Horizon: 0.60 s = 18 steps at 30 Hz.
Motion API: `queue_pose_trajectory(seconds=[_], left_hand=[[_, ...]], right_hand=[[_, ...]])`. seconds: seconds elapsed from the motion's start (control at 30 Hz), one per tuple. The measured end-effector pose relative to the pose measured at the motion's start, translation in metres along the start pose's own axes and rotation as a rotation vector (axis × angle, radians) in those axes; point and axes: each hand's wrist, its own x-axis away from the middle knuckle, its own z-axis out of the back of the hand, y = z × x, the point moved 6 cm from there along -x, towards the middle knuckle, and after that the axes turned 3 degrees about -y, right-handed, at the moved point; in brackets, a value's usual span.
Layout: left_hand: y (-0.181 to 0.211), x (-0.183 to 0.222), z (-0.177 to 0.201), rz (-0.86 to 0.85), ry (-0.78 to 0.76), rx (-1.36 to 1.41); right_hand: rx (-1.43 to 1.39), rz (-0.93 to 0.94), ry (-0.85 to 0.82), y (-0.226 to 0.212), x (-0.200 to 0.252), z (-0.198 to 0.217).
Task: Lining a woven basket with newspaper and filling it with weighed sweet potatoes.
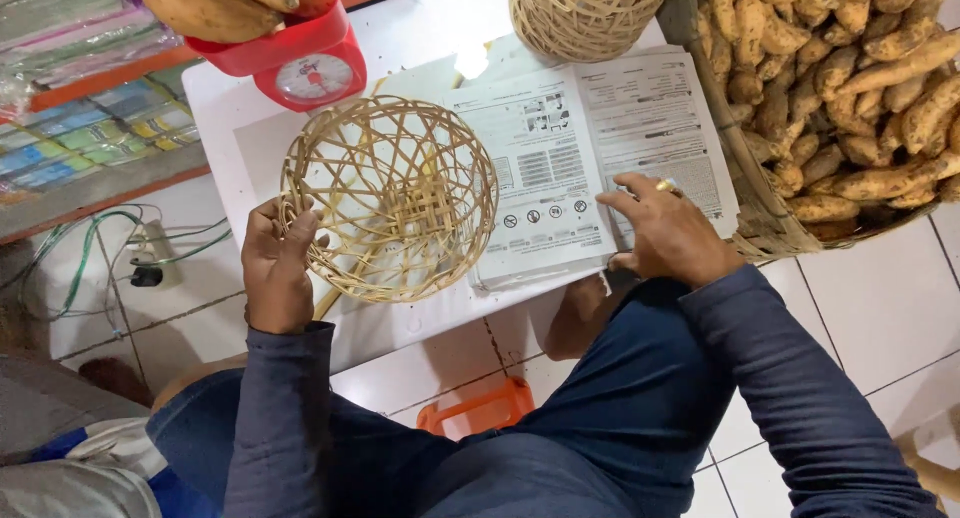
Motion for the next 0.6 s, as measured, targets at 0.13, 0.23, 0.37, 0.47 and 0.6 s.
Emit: queue_pose_trajectory(seconds=[0.13, 0.23, 0.37, 0.47, 0.6], left_hand=[[-0.009, -0.002, 0.003, -0.034, 0.004, 0.025], [-0.002, 0.002, -0.001, -0.059, -0.012, 0.027], [0.000, 0.004, -0.004, -0.050, -0.008, -0.001], [-0.002, 0.005, -0.007, -0.062, -0.010, 0.020], [0.001, 0.006, -0.010, -0.096, -0.019, 0.025]], right_hand=[[0.019, 0.003, -0.090, -0.011, 0.000, 0.000], [0.018, 0.029, -0.088, -0.001, -0.003, -0.016], [-0.019, 0.030, -0.071, 0.005, -0.004, -0.018], [-0.017, 0.040, -0.060, 0.006, -0.005, -0.022], [0.006, 0.066, -0.005, 0.002, -0.004, -0.023]])
